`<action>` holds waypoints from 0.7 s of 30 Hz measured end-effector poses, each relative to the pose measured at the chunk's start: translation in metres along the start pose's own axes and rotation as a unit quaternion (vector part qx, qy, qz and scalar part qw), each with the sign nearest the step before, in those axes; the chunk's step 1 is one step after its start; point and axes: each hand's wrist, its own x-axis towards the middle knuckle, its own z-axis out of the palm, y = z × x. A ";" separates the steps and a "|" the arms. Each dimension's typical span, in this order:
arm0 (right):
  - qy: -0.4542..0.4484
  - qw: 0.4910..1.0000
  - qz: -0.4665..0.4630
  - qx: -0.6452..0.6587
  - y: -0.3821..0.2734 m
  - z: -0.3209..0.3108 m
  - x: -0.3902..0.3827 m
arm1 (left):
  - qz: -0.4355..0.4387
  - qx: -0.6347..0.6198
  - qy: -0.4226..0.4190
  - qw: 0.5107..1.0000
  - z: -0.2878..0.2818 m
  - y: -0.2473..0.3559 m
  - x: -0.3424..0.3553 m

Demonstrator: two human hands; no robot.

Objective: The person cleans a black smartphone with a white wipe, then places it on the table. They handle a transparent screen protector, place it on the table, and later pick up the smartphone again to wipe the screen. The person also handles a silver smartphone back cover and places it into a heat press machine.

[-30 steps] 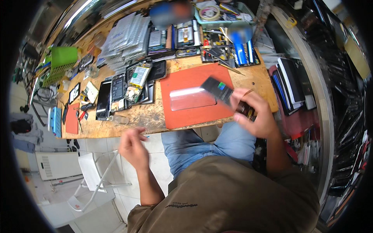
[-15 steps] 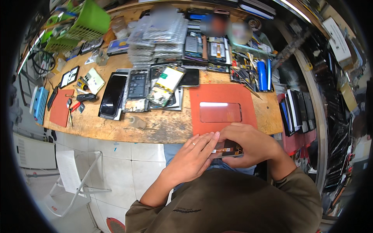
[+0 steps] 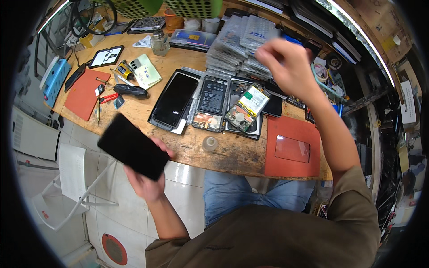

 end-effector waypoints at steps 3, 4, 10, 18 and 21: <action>-0.037 0.998 -0.038 -0.041 0.027 0.048 0.077 | 0.044 0.081 0.105 0.990 -0.039 -0.013 0.038; -0.094 0.990 -0.022 -0.099 0.038 0.062 0.101 | 0.056 0.132 0.115 0.983 -0.049 -0.016 0.049; -0.224 0.952 -0.092 -0.185 0.105 0.153 0.198 | 0.063 0.235 0.182 0.953 -0.066 -0.030 0.068; -0.324 0.905 -0.060 -0.268 0.150 0.220 0.259 | 0.062 0.321 0.206 0.922 -0.058 -0.036 0.063; -0.326 0.904 -0.052 -0.272 0.157 0.227 0.269 | 0.066 0.342 0.218 0.912 -0.054 -0.035 0.065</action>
